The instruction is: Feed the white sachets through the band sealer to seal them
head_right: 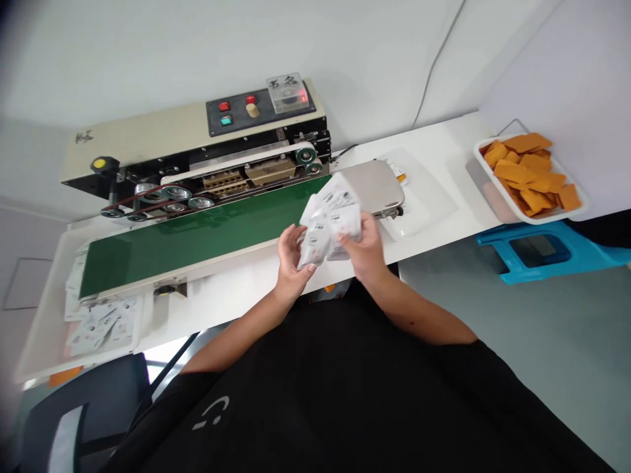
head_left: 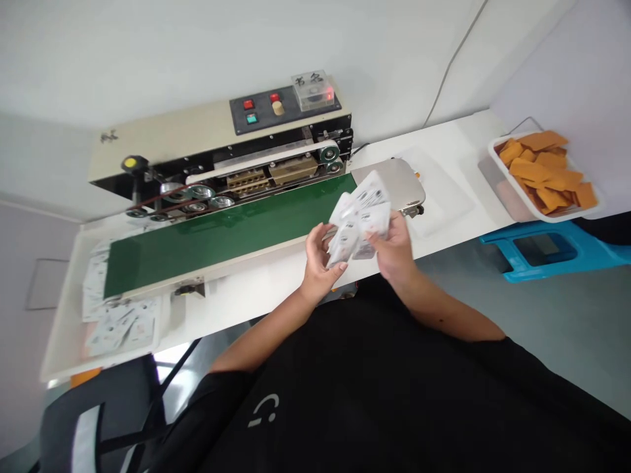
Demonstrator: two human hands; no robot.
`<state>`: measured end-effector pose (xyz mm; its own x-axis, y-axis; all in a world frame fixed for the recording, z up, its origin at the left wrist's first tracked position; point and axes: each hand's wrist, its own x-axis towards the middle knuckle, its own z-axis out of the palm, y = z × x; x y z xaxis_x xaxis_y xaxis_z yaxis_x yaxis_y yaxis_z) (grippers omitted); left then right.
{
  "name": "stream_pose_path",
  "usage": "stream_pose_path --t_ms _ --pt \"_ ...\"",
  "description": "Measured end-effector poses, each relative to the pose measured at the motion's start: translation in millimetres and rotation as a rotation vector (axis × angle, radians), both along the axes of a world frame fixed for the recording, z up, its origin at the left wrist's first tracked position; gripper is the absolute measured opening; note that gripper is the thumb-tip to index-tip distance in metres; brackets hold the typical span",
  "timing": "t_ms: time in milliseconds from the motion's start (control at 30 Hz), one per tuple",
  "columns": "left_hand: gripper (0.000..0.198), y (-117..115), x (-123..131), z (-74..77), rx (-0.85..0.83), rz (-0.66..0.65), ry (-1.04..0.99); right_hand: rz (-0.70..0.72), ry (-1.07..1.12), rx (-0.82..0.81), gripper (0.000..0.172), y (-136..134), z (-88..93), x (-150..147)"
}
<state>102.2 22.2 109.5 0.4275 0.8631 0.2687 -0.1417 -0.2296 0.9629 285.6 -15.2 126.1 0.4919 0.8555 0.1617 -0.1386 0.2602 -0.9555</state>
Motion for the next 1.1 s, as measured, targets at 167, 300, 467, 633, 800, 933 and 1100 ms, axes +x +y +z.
stream_pose_path --t_ms 167,300,467,633,800,933,1100 --pt "0.086 -12 -25 -24.1 -0.033 0.207 0.082 0.042 -0.151 -0.047 0.061 -4 -37.7 -46" --pt "0.075 -17 -48 -55.9 -0.016 0.257 0.139 0.214 -0.122 -0.046 0.094 -1 -47.9 -60" --pt "0.065 -27 -66 -93.2 0.073 0.322 0.173 0.373 -0.112 -0.067 0.075 4 -66.1 -79" --pt "0.06 -26 -76 -101.5 0.057 0.256 0.241 0.366 -0.211 -0.059 0.058 5 -87.4 -86" --pt "0.045 -5 -89 -100.5 0.156 0.156 0.354 0.357 -0.48 0.026 0.045 7 -99.9 -81" --pt "0.054 4 -94 -108.0 0.095 0.173 0.424 0.416 -0.52 0.01 0.054 11 -113.4 -78" --pt "0.065 3 -88 -109.0 0.041 0.176 0.468 0.392 -0.51 -0.056 0.046 14 -117.5 -77"
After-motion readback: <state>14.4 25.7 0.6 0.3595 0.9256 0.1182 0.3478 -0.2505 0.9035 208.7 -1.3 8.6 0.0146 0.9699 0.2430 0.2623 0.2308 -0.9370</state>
